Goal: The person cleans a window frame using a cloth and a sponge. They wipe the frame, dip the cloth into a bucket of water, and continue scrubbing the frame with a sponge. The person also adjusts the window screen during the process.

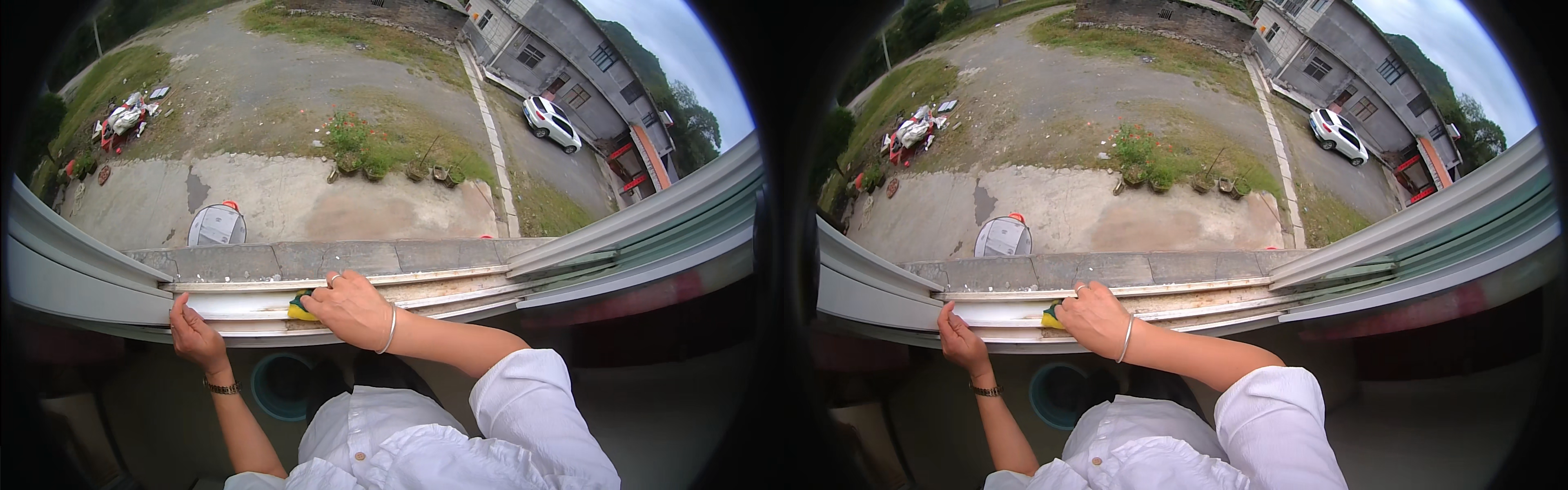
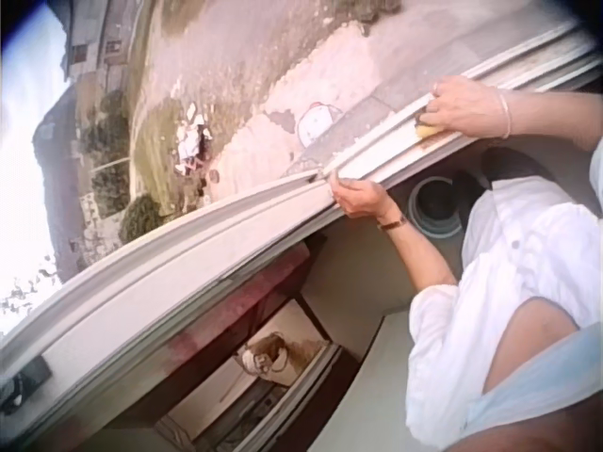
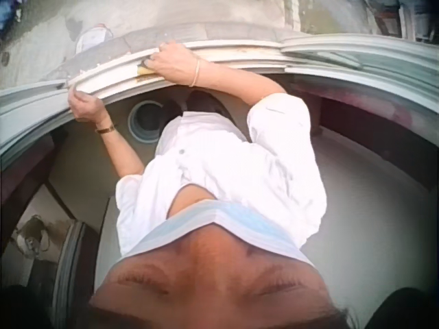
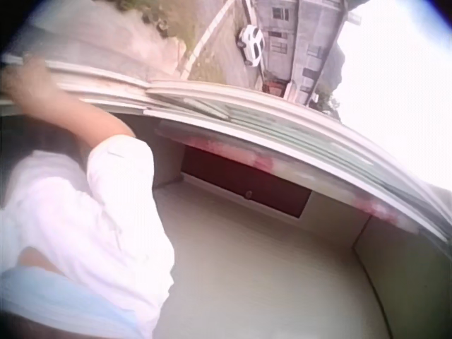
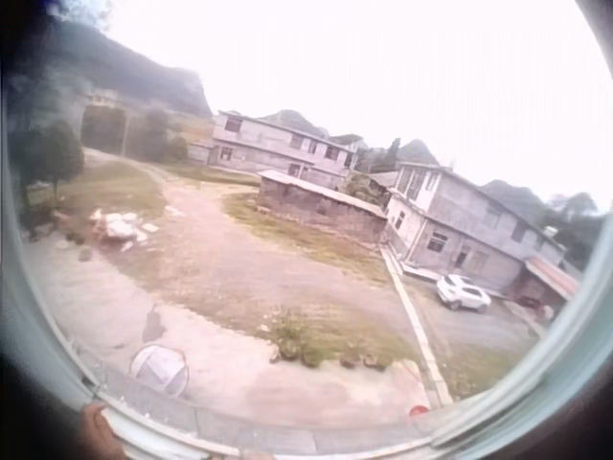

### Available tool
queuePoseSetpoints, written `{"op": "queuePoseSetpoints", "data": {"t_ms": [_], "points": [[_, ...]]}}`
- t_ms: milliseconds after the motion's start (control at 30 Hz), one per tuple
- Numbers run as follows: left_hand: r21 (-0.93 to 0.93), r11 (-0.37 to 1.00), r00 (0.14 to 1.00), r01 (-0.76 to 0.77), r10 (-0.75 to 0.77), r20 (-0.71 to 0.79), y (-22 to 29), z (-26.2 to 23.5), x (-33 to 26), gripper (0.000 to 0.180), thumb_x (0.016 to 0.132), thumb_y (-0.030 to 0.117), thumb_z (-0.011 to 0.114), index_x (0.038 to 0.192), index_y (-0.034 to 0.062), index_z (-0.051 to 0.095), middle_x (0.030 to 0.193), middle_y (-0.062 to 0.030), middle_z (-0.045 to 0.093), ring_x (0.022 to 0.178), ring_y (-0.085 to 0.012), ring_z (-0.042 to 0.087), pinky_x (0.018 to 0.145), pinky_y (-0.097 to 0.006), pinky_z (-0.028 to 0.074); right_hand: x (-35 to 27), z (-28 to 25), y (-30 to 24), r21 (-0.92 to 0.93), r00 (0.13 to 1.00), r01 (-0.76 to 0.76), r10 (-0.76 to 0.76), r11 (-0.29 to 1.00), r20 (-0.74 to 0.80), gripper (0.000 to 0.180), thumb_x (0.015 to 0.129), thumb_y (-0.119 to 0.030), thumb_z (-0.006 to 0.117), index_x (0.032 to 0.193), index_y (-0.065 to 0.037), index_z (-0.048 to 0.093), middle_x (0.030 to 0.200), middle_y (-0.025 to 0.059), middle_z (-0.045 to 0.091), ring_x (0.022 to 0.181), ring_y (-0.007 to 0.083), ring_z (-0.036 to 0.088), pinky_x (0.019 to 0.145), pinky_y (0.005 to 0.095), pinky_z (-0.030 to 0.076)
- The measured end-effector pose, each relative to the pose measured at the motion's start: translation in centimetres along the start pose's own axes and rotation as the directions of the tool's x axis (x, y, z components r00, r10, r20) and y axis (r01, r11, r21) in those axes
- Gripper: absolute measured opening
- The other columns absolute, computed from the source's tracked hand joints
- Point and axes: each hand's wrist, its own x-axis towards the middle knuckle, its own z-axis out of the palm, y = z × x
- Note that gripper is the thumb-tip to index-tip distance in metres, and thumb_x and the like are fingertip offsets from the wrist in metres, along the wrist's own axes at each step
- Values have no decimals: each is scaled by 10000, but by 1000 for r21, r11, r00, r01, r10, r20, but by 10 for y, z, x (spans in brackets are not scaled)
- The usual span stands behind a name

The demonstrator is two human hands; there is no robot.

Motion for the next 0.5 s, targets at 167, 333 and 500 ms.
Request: {"op": "queuePoseSetpoints", "data": {"t_ms": [167,333,500], "points": [[38,999,1000,24,-24,18,-6,-2,-1,179,1003,70,515,1105,79,662,889,-125,693,736,-290,652,638,-373,509,-70,-32,37,-20,972,-213,213,977,97,178,762,-60,616,916,-128,674,804,32,667,841,265,630,725,374,457],[18,1000,1000,5,-5,7,-16,1,-4,177,1003,71,525,1110,82,665,896,-121,696,720,-281,647,626,-359,508,-148,-66,78,180,849,-507,524,843,-60,354,725,29,575,1030,-99,701,853,88,681,856,329,621,757,448,502],[9,1000,1000,11,-11,3,-19,1,-5,192,1011,72,517,1130,89,667,890,-114,695,708,-254,639,619,-342,506,-197,-103,93,-218,773,-633,623,743,-120,205,727,-18,614,905,-86,693,815,95,672,860,315,631,734,424,513]]}}
